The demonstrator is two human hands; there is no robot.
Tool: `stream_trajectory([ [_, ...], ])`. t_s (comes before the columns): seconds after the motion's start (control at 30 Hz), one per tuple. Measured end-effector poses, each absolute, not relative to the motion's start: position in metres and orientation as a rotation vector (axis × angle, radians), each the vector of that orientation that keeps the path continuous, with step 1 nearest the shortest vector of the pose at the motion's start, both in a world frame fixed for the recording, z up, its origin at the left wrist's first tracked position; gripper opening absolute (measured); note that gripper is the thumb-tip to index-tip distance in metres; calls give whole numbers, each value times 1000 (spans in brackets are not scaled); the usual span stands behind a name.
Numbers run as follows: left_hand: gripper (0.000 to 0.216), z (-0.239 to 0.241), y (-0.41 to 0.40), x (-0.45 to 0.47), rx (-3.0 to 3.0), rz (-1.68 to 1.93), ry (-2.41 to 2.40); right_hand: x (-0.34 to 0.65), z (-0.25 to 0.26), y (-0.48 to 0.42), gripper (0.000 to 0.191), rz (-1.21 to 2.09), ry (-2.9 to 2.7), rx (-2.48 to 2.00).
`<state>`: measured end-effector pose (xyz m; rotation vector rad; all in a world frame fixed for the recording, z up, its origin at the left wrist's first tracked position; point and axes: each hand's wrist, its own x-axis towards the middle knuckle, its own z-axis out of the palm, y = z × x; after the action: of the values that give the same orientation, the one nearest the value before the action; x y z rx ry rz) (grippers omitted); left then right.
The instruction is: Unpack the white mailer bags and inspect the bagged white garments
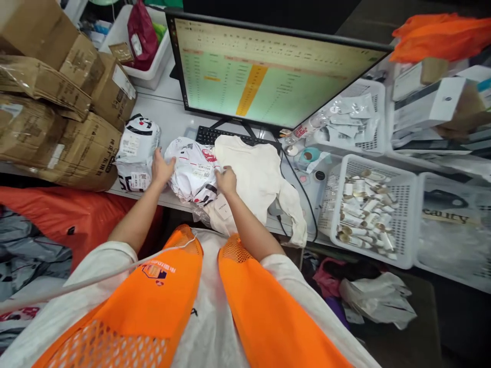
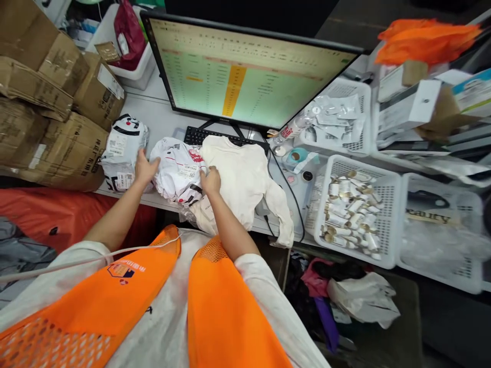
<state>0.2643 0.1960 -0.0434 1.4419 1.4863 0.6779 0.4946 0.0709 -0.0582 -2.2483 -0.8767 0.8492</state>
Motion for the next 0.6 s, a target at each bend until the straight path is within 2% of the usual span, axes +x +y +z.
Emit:
stream_trajectory([
  [0.13, 76, -50, 137, 303, 1804, 640, 1293, 498, -57, 89, 51, 594, -1451, -2080],
  [0.27, 91, -94, 87, 311, 2238, 162, 1141, 493, -85, 99, 55, 865, -2024, -1974],
  [0.37, 89, -130, 74, 286, 2227, -109, 1216, 490, -111, 100, 63, 1023, -2069, -2142],
  [0.43, 88, -141, 75, 268, 2209, -166, 1259, 490, -121, 102, 65, 1026, -2046, -2155],
  [0.6, 84, -122, 83, 265, 2273, 29, 1159, 500, -114, 104, 60, 789, -1884, -2067],
])
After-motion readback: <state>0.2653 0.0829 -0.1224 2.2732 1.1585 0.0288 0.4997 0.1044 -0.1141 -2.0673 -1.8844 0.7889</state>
